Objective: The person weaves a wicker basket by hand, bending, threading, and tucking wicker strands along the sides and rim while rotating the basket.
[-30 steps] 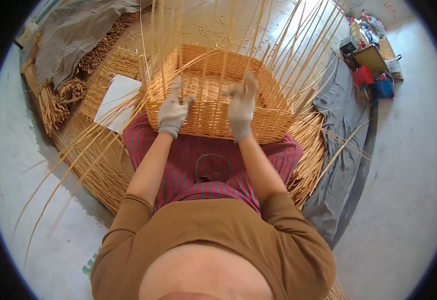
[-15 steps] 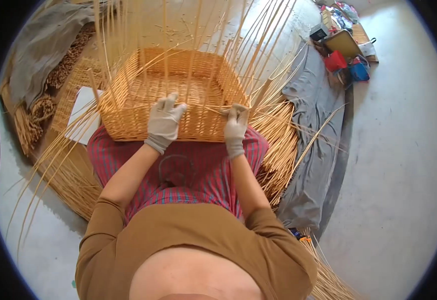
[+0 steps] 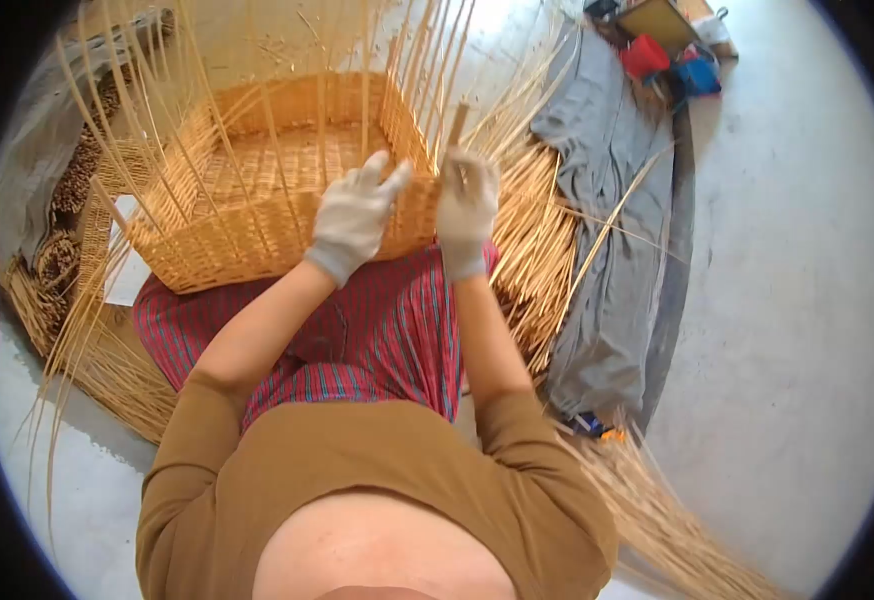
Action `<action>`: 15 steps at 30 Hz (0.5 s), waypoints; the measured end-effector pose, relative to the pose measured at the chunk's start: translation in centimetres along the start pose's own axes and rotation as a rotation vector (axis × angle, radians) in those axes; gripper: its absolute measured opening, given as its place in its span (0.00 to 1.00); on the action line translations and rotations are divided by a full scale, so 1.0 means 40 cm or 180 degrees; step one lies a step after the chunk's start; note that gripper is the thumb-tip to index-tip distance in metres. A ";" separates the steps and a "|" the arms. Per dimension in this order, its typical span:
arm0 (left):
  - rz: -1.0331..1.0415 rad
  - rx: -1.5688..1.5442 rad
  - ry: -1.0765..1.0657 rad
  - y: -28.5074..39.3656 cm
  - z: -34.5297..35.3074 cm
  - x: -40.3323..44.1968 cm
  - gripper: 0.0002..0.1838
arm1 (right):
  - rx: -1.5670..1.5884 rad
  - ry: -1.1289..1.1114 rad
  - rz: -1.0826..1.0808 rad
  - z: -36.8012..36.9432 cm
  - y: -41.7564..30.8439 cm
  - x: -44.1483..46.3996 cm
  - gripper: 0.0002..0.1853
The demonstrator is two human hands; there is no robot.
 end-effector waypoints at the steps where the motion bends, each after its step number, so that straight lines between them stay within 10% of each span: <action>1: -0.0101 -0.0135 -0.0094 0.031 0.002 0.026 0.40 | -0.0114 0.0327 -0.0601 0.006 -0.073 0.037 0.17; 3: -0.0374 -0.0303 -0.0664 0.059 -0.007 0.062 0.41 | -0.1089 0.0417 -0.0933 0.048 -0.075 0.122 0.32; 7: -0.0709 -0.0328 -0.1477 0.047 -0.013 0.088 0.45 | 0.2666 -0.1022 0.0993 0.054 0.041 0.255 0.38; 11: -0.0633 -0.0050 -0.1508 0.035 0.044 0.102 0.42 | 0.1285 -0.0379 0.1904 -0.045 0.316 0.157 0.13; 15: -0.0793 -0.0958 -0.1022 0.032 0.027 0.069 0.39 | 0.2335 -0.0680 0.2239 -0.126 0.262 0.075 0.13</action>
Point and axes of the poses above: each hand's wrist, its own x-axis towards the middle knuckle, its own z-axis out of the palm, y = z × x, the point moved 4 cm from there along x, towards the middle knuckle, and after that the axes turned 14 degrees about z, right-handed, at the moved point
